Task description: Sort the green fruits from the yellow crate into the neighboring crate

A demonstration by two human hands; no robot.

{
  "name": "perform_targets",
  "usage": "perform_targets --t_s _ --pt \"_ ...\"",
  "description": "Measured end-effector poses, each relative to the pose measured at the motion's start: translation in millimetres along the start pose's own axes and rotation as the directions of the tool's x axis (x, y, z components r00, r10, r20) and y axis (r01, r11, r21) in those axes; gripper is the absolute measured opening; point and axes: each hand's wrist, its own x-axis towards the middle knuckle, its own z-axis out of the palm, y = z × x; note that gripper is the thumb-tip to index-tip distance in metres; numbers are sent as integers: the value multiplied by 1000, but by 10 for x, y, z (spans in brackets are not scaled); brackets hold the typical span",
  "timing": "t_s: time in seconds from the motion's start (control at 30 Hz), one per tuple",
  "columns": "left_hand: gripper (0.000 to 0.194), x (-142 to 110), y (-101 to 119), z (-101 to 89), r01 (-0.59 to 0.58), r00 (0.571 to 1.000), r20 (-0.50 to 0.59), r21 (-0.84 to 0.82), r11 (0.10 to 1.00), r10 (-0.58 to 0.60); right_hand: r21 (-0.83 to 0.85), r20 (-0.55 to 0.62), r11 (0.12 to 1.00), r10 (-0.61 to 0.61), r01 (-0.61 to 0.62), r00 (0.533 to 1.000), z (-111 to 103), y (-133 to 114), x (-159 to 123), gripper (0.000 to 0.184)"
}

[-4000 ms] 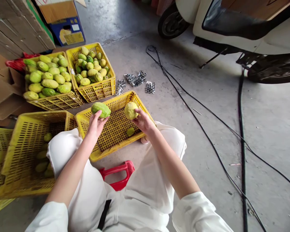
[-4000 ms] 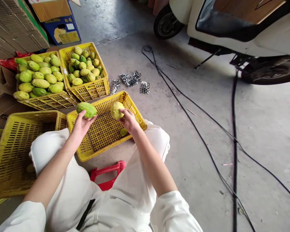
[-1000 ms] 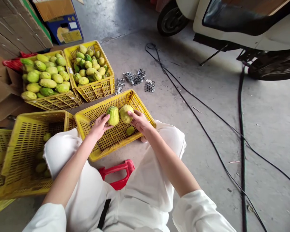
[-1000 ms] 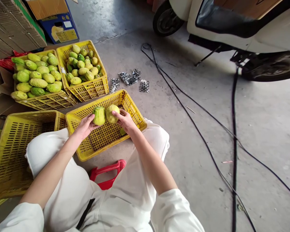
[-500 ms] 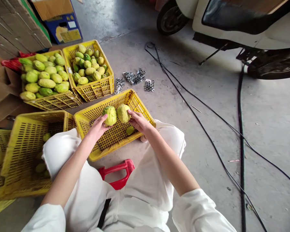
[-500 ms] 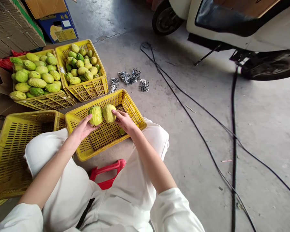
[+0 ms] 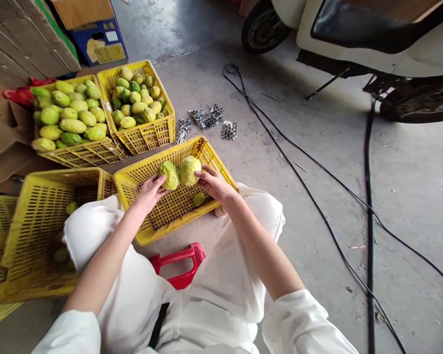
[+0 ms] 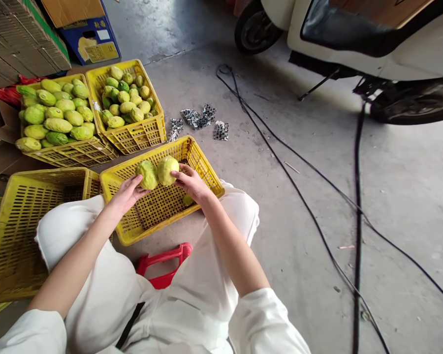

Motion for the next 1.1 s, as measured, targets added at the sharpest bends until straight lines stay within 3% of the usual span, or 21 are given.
perform_targets --t_s 0.27,0.5,0.67,0.93,1.1 --pt "51 5 -16 -36 -18 1000 16 0 1000 18 -14 75 1000 22 -21 997 63 -4 -57 59" --pt "34 -20 15 -27 83 996 11 0 997 -83 -21 19 999 30 -30 999 29 39 -31 69" --pt "38 -18 -2 -21 78 997 11 26 997 -78 -57 -30 998 37 -39 999 -3 34 -9 60" --pt "43 -48 -27 15 61 998 -17 -24 998 -62 -24 11 997 71 -71 997 49 30 -9 33" --pt "38 -51 -18 19 77 996 -31 -56 995 -79 -21 4 996 83 -83 997 59 5 -27 32"
